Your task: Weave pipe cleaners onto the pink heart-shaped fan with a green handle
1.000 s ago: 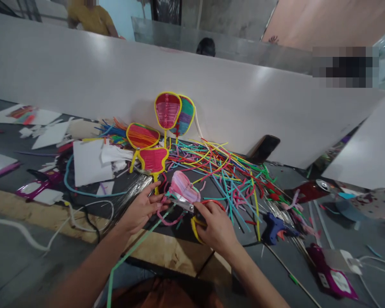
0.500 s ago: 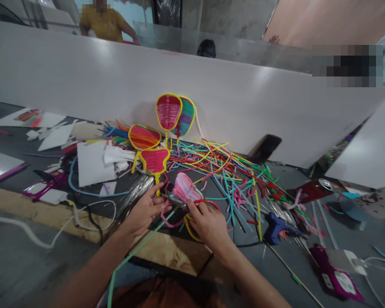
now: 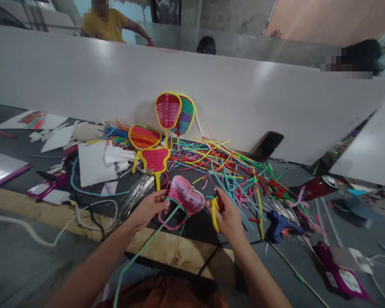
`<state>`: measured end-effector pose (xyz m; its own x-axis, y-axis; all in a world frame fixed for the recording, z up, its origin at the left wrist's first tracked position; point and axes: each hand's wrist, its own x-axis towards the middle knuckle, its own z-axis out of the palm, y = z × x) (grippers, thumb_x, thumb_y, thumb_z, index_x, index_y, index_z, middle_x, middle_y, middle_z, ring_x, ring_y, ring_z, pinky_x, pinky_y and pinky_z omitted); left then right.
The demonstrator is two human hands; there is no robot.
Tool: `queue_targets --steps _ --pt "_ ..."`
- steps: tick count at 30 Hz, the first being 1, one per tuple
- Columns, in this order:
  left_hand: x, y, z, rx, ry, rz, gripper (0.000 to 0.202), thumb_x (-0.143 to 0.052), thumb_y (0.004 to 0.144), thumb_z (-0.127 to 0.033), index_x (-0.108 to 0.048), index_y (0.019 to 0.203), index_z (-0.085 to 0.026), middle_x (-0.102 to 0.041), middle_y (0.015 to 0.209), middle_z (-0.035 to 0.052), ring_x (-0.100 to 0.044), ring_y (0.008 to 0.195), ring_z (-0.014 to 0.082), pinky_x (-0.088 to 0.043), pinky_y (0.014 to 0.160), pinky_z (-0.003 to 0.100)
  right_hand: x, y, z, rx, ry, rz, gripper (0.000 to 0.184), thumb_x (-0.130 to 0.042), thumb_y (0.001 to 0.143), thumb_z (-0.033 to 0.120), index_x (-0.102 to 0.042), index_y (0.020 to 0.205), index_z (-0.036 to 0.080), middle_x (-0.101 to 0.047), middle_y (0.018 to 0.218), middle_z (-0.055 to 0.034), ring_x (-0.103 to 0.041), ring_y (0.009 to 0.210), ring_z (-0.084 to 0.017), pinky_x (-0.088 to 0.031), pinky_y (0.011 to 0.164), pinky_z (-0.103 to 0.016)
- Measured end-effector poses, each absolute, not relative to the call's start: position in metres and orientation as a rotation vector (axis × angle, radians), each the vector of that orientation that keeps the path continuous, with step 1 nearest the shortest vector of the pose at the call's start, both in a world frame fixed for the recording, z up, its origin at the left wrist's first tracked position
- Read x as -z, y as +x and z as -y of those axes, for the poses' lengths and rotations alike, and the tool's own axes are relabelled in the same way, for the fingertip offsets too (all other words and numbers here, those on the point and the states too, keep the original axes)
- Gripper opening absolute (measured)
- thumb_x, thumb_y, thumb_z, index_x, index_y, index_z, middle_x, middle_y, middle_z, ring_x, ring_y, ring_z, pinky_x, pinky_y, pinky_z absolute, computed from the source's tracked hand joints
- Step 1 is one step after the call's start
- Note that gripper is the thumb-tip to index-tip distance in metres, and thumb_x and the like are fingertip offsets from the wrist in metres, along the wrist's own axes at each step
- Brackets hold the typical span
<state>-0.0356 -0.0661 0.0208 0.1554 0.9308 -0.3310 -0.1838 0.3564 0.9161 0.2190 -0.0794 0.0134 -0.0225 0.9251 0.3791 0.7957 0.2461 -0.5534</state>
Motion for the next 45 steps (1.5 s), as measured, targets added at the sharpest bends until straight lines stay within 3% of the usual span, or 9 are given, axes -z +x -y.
queue_targets --steps 2,5,9,13,21,29,41,45 --pt "-0.016 -0.036 0.062 -0.893 1.024 -1.147 0.032 -0.073 0.064 -0.030 -0.064 0.089 -0.013 -0.058 0.071 0.0000 -0.050 0.057 0.0091 -0.043 0.049 0.019 -0.012 0.231 0.082 -0.308 -1.603 1.787 0.050 -0.051 0.081 0.044 -0.049 0.121 0.013 -0.063 0.087 -0.0084 -0.060 0.074 -0.020 -0.049 0.066 -0.031" --pt "-0.013 -0.036 0.059 -0.913 1.104 -1.149 0.025 -0.071 0.067 -0.034 -0.064 0.081 -0.015 -0.061 0.073 0.0005 -0.053 0.063 0.0106 -0.045 0.053 0.019 -0.008 0.243 0.089 -0.339 -1.608 1.843 0.052 -0.054 0.079 0.045 -0.048 0.119 0.013 -0.058 0.083 -0.0069 -0.057 0.075 -0.020 -0.049 0.069 -0.033" --pt "-0.017 -0.039 0.056 -1.021 0.775 -1.018 0.023 -0.069 0.072 -0.032 -0.060 0.088 -0.018 -0.065 0.081 0.0024 -0.062 0.071 0.0141 -0.053 0.064 0.027 0.001 0.250 0.098 -0.300 -1.591 1.938 0.040 -0.052 0.080 0.035 -0.051 0.115 0.017 -0.057 0.093 -0.0089 -0.056 0.082 -0.022 -0.048 0.074 -0.035" --pt "-0.027 -0.048 0.049 -1.162 0.434 -0.876 0.013 -0.061 0.079 -0.024 -0.058 0.090 -0.018 -0.067 0.072 0.0027 -0.066 0.065 0.0166 -0.056 0.069 0.038 0.011 0.249 0.103 -0.210 -1.515 2.025 0.038 -0.050 0.075 0.020 -0.052 0.113 0.019 -0.057 0.096 -0.0087 -0.057 0.085 -0.021 -0.049 0.073 -0.033" --pt "-0.043 -0.038 0.038 -1.274 0.156 -0.812 0.025 -0.040 0.090 -0.020 -0.059 0.100 -0.007 -0.071 0.080 0.0127 -0.070 0.080 0.0218 -0.058 0.073 0.036 0.007 0.212 0.103 -0.010 -1.346 2.112 0.037 -0.056 0.075 0.023 -0.052 0.111 0.019 -0.057 0.092 -0.0084 -0.056 0.086 -0.023 -0.051 0.073 -0.033" --pt "-0.045 -0.008 0.050 -1.229 0.159 -0.813 0.020 -0.043 0.090 -0.020 -0.058 0.100 -0.011 -0.071 0.078 0.0096 -0.070 0.076 0.0214 -0.057 0.075 0.039 0.001 0.191 0.091 -0.038 -1.515 1.987 0.039 -0.056 0.081 0.032 -0.050 0.117 0.019 -0.057 0.099 -0.0099 -0.057 0.089 -0.023 -0.051 0.075 -0.036" --pt "-0.042 0.007 0.056 -1.234 0.116 -0.849 0.010 -0.047 0.087 -0.016 -0.052 0.079 -0.015 -0.065 0.064 0.0043 -0.070 0.072 0.0214 -0.056 0.076 0.044 0.006 0.201 0.092 0.147 -1.622 2.062 0.037 -0.050 0.084 0.028 -0.054 0.120 0.018 -0.066 0.097 -0.0117 -0.064 0.073 -0.022 -0.049 0.055 -0.028" --pt "-0.041 0.012 0.055 -1.232 0.122 -0.855 0.008 -0.045 0.088 -0.016 -0.053 0.086 -0.015 -0.066 0.065 0.0046 -0.070 0.070 0.0211 -0.056 0.074 0.043 0.008 0.204 0.093 0.095 -1.549 2.103 0.036 -0.047 0.086 0.027 -0.055 0.119 0.016 -0.068 0.091 -0.0115 -0.066 0.072 -0.021 -0.048 0.055 -0.025"
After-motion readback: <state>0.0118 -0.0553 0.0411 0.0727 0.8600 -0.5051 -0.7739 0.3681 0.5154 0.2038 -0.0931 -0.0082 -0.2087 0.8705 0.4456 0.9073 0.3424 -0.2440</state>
